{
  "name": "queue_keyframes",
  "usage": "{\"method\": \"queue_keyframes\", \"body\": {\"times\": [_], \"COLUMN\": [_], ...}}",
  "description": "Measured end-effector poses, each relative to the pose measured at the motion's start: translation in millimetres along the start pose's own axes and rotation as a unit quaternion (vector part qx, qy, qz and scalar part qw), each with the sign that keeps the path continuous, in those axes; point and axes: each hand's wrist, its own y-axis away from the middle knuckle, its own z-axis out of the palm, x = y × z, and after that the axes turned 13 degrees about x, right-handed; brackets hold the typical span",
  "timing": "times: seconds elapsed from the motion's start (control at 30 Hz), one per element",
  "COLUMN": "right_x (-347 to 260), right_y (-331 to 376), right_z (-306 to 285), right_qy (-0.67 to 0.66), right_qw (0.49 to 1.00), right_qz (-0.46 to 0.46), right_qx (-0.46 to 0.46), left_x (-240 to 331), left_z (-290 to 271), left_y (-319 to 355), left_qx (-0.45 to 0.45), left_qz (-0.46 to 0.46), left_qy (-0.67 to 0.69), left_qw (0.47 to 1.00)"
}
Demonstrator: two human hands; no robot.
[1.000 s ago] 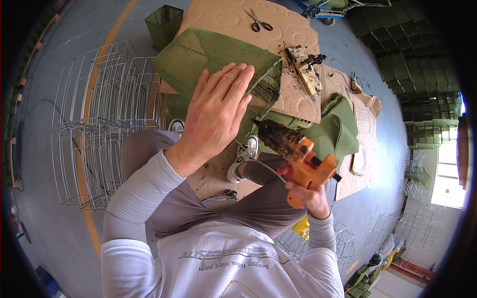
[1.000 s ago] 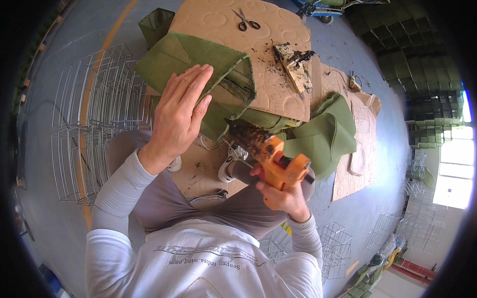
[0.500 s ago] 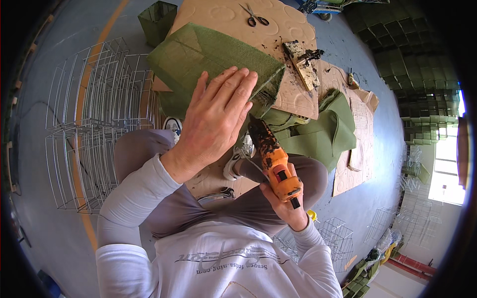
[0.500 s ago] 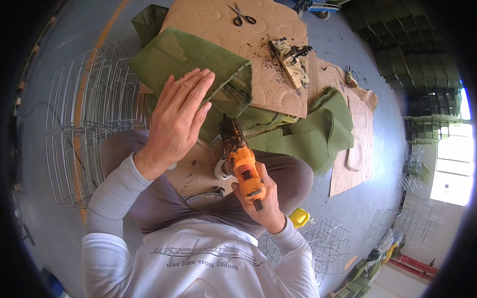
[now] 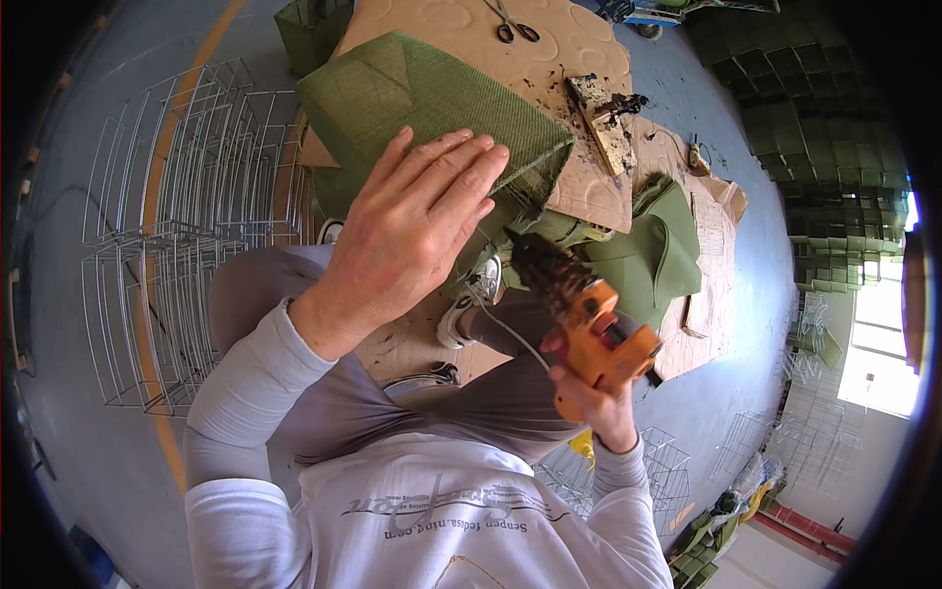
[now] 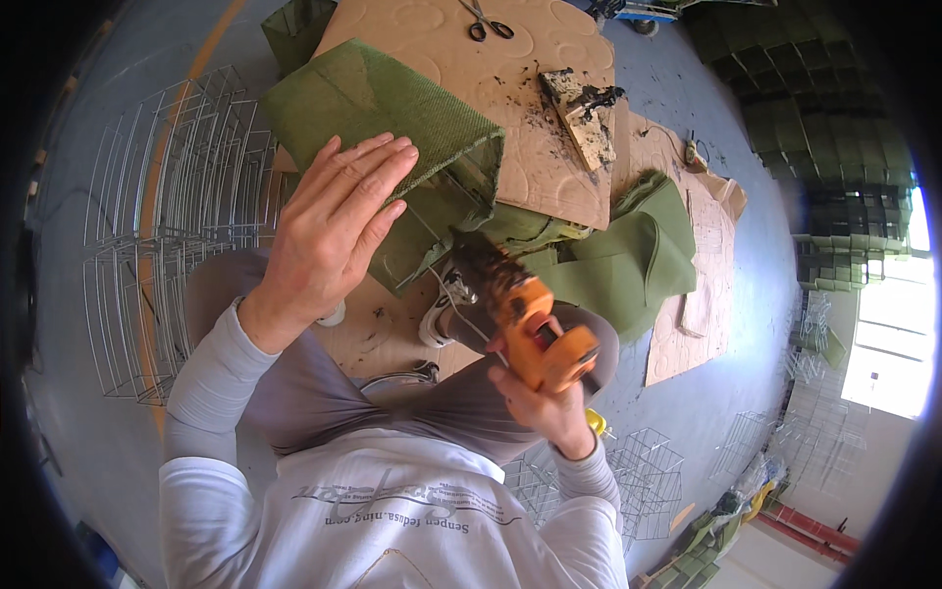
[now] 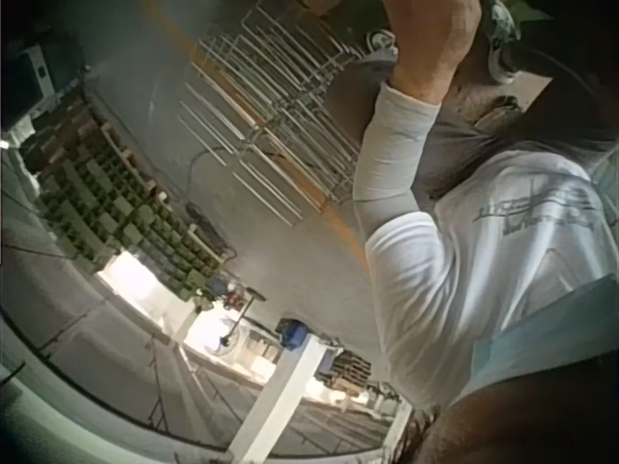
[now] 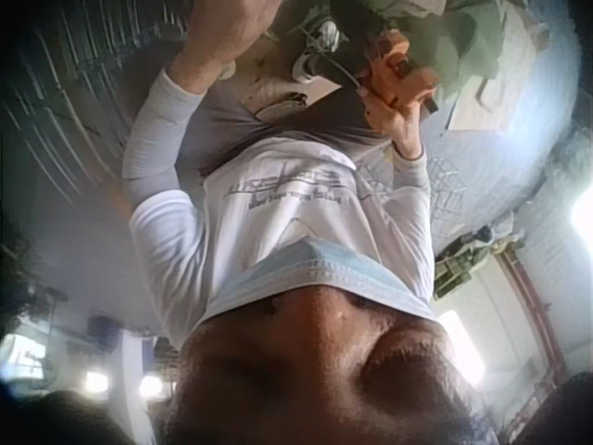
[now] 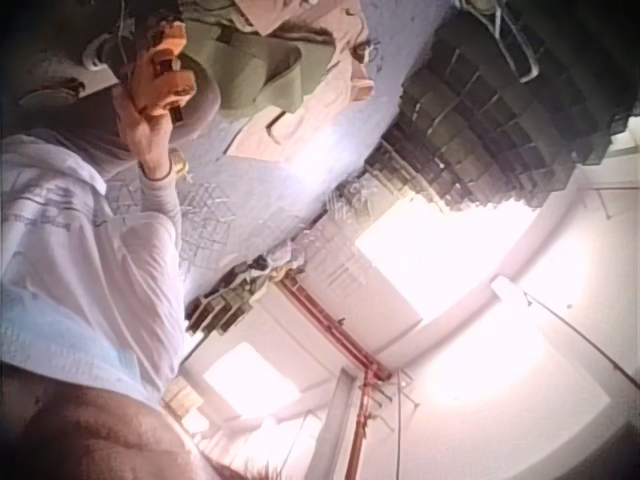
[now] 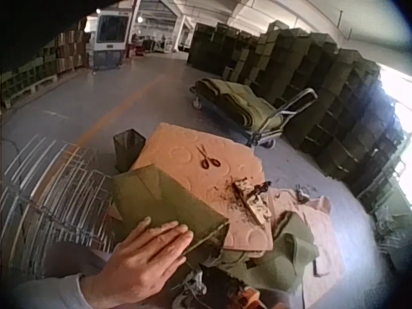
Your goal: Assembling and securing green fabric liners onto metal frames using a hot glue gun.
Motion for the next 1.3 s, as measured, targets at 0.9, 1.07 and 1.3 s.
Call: {"method": "queue_keyframes", "body": {"times": [0.9,1.07,1.3], "right_x": [14,10,13], "right_y": [10,11,14], "right_z": [25,24,24], "right_qy": [0.15,0.189,0.14], "right_qw": [0.985,0.977,0.984], "right_qz": [-0.025,0.005,0.015], "right_qx": [0.078,0.1,0.11], "left_x": [5,5,1], "left_z": [-5,-5,-6], "left_y": [3,4,1], "left_qx": [-0.035,-0.037,-0.022], "left_qz": [-0.004,-0.002,-0.005], "left_qy": [0.009,0.007,0.018], "left_qw": [0.999,0.999,1.0]}}
